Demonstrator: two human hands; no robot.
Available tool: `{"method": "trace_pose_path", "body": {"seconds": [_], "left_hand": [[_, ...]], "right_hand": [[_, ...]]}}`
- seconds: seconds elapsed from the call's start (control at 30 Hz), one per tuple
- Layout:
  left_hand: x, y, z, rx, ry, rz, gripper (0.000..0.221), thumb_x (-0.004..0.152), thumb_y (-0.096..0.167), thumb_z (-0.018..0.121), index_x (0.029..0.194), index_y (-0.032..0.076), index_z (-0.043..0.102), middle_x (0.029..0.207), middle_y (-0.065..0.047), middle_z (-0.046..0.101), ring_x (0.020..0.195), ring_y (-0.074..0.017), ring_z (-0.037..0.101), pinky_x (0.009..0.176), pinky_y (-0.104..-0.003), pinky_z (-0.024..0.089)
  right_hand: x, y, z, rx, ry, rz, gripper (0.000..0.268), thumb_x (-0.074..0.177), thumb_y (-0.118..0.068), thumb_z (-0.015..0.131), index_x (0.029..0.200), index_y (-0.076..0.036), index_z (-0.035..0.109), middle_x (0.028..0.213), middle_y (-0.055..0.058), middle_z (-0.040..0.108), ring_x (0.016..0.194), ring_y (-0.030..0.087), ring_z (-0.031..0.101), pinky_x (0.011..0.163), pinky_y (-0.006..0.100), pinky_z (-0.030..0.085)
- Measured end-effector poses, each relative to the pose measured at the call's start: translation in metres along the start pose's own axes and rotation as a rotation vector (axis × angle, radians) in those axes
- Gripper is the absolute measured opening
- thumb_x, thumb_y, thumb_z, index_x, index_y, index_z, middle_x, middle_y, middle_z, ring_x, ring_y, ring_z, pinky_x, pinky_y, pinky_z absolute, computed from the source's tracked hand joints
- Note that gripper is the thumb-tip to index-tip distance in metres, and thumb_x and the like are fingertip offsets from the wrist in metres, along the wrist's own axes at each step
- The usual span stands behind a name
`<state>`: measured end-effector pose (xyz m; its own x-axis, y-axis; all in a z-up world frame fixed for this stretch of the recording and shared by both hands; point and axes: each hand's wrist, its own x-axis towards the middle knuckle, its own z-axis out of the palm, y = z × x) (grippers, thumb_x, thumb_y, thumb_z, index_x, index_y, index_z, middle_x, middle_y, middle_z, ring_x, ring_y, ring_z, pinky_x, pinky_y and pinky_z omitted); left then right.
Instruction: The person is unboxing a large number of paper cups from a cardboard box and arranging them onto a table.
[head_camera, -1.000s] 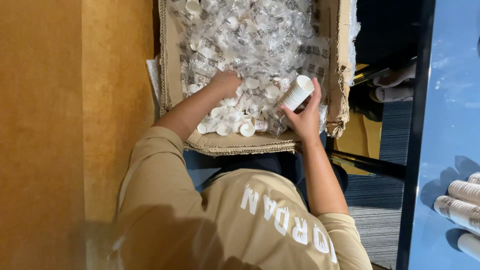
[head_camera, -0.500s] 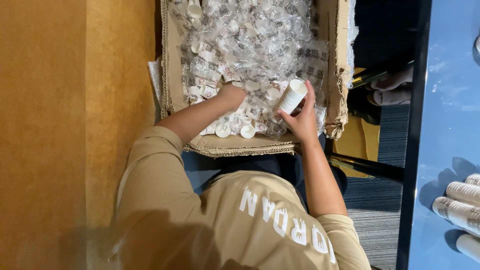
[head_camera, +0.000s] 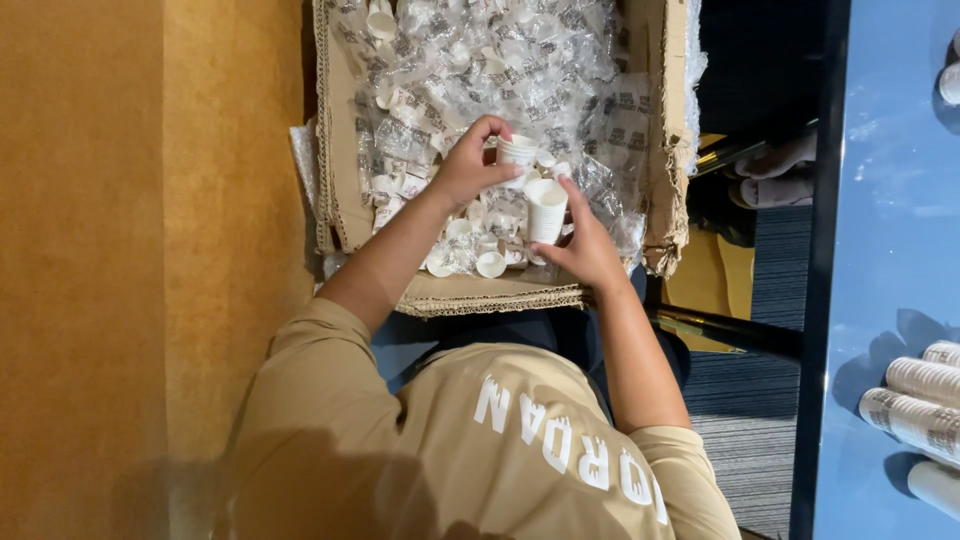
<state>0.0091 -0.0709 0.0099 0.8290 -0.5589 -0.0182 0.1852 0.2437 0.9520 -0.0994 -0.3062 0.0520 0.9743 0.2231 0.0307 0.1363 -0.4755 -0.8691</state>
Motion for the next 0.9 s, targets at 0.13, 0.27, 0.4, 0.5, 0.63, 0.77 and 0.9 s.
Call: {"method": "trace_pose_path", "body": {"seconds": [0.13, 0.27, 0.4, 0.5, 0.63, 0.77, 0.9], "left_hand": [[0.001, -0.013, 0.027, 0.151, 0.281, 0.114, 0.038, 0.08, 0.006, 0.084, 0.102, 0.005, 0.052, 0.131, -0.009, 0.058, 0.113, -0.0235, 0.069, 0.095, -0.035, 0.063], [-0.018, 0.032, 0.05, 0.953, 0.224, 0.364, 0.034, 0.08, 0.021, 0.089, 0.09, 0.005, 0.061, 0.133, -0.012, 0.066, 0.115, -0.0286, 0.069, 0.093, -0.041, 0.058], [-0.022, 0.039, 0.053, 1.049, 0.052, 0.15, 0.024, 0.089, 0.029, 0.079, 0.094, 0.008, 0.069, 0.139, -0.011, 0.066, 0.101, -0.0325, 0.07, 0.085, -0.044, 0.057], [-0.016, 0.028, 0.034, 1.046, -0.062, 0.37, 0.027, 0.09, 0.03, 0.075, 0.102, 0.006, 0.07, 0.136, -0.018, 0.065, 0.098, -0.0349, 0.07, 0.081, -0.048, 0.054], [0.0, -0.023, -0.026, 1.3, 0.17, -0.201, 0.02, 0.095, 0.021, 0.063, 0.108, 0.01, 0.073, 0.105, -0.013, 0.076, 0.097, -0.0319, 0.074, 0.082, -0.045, 0.059], [0.009, -0.084, -0.063, 1.712, -0.031, -0.595, 0.023, 0.092, 0.014, 0.064, 0.111, 0.011, 0.078, 0.113, -0.013, 0.076, 0.104, -0.0306, 0.073, 0.081, -0.043, 0.06], [0.032, -0.156, -0.094, 1.627, 0.368, -0.044, 0.052, 0.081, 0.037, 0.074, 0.129, 0.017, 0.069, 0.112, -0.017, 0.073, 0.1, -0.0376, 0.07, 0.088, -0.064, 0.049]], "right_hand": [[-0.001, 0.005, 0.003, -0.109, -0.068, 0.014, 0.114, 0.069, -0.015, 0.094, 0.161, -0.011, 0.026, 0.138, 0.023, 0.063, 0.111, 0.033, 0.07, 0.084, 0.04, 0.06], [0.0, 0.013, 0.004, -0.114, -0.031, 0.022, 0.114, 0.072, -0.017, 0.093, 0.162, -0.011, 0.024, 0.133, 0.022, 0.066, 0.113, 0.033, 0.071, 0.083, 0.04, 0.062], [-0.001, 0.009, 0.004, -0.145, -0.03, 0.051, 0.117, 0.072, -0.018, 0.094, 0.163, -0.011, 0.02, 0.13, 0.022, 0.067, 0.111, 0.033, 0.071, 0.081, 0.039, 0.061], [-0.001, 0.012, 0.004, -0.148, -0.001, 0.049, 0.116, 0.073, -0.015, 0.092, 0.163, -0.011, 0.019, 0.13, 0.021, 0.067, 0.111, 0.031, 0.071, 0.082, 0.038, 0.061], [0.001, 0.014, 0.002, -0.064, 0.077, 0.076, 0.106, 0.077, -0.01, 0.09, 0.16, -0.009, 0.023, 0.134, 0.018, 0.066, 0.113, 0.027, 0.071, 0.079, 0.036, 0.063], [0.002, 0.003, 0.001, -0.06, 0.098, 0.096, 0.105, 0.077, -0.008, 0.09, 0.159, -0.009, 0.023, 0.135, 0.019, 0.063, 0.113, 0.027, 0.069, 0.079, 0.036, 0.062], [0.002, -0.012, -0.002, -0.06, 0.081, 0.126, 0.103, 0.077, -0.007, 0.089, 0.159, -0.011, 0.026, 0.134, 0.018, 0.065, 0.114, 0.027, 0.07, 0.08, 0.036, 0.063]]}}
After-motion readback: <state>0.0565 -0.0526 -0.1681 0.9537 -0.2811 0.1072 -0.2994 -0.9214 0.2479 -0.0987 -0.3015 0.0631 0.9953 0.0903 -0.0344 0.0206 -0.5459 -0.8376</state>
